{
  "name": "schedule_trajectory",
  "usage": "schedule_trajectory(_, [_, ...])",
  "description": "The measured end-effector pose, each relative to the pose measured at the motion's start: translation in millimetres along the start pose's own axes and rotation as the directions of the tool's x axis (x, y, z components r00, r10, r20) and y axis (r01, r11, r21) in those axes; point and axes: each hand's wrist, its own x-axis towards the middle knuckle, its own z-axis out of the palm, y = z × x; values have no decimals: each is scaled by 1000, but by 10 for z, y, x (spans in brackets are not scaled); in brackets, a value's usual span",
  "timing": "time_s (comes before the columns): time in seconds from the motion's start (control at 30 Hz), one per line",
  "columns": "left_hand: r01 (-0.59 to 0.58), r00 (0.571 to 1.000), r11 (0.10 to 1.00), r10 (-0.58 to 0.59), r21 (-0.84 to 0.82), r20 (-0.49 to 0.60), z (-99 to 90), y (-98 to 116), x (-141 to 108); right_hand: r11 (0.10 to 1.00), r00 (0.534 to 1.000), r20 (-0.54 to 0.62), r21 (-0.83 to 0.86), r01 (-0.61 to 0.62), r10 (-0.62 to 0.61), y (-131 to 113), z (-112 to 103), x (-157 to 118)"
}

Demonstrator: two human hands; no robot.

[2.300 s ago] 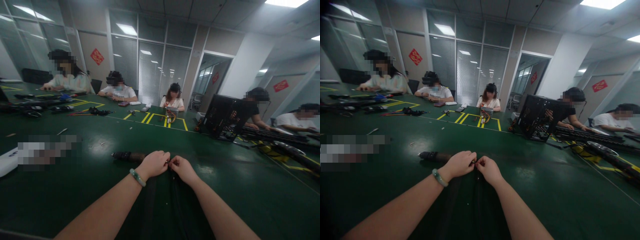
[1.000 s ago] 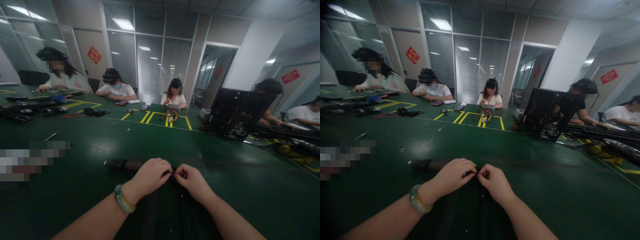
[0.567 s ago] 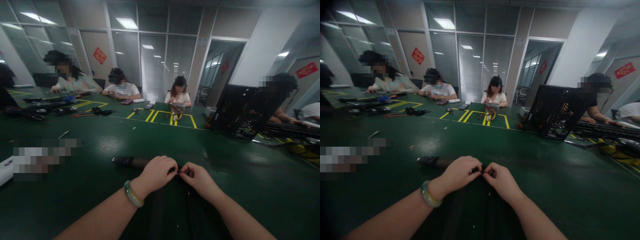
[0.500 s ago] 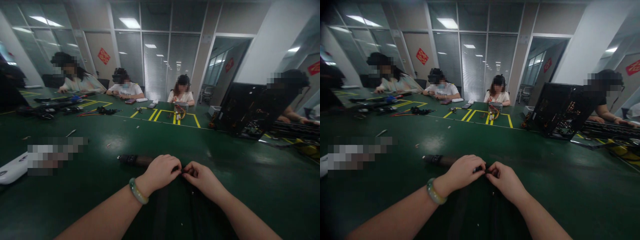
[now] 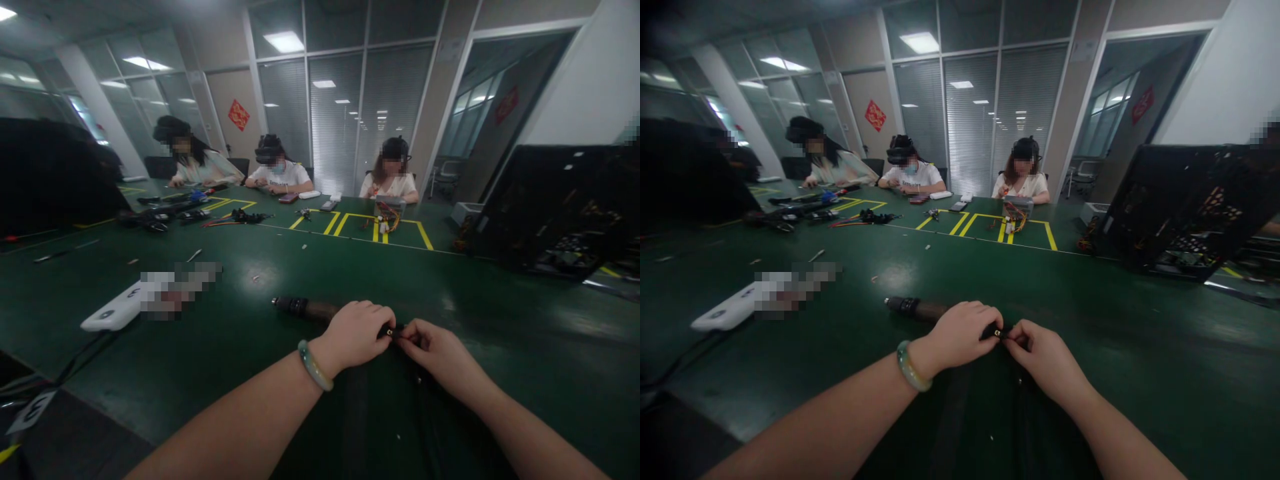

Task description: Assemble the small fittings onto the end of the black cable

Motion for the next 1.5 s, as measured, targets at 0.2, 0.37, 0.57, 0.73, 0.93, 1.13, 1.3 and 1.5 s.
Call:
schedule_trajectory(0.2, [-4, 1000, 999, 4, 34, 19, -15, 12, 0, 999, 999, 11, 30, -39, 39, -14, -15, -8])
schedule_trajectory(0.37, [0, 1000, 1000, -1, 24, 25, -9, 11, 2, 999, 999, -4, 36, -37, 37, 35, 9, 9])
schedule_trajectory(0.57, [-9, 1000, 1000, 9, -1, 3, -5, 10, -2, 998, 999, -19, 58, -34, 35, 56, 29, 15])
schedule_trajectory(0.73, [-2, 1000, 1000, 2, 4, 3, -4, 10, -1, 998, 998, -31, 31, -49, 50, 33, 15, 19])
schedule_trajectory(0.93, [1, 1000, 1000, -1, 9, 4, 19, 6, 5, 1000, 999, -48, 15, -23, 23, 16, 24, 22])
schedule_trajectory(1.13, [-3, 1000, 1000, 3, -9, -7, 16, 4, 1, 1000, 999, -40, -7, -29, 28, 2, 21, 18])
schedule_trajectory(1.3, [-3, 1000, 1000, 3, -16, 18, 22, -4, 11, 1000, 997, -71, 1, -12, 12, -28, 17, -3])
schedule_trajectory(1.5, [-17, 1000, 1000, 17, -13, 21, 33, 4, 15, 1000, 996, -88, 21, 8, -6, -24, 26, -7])
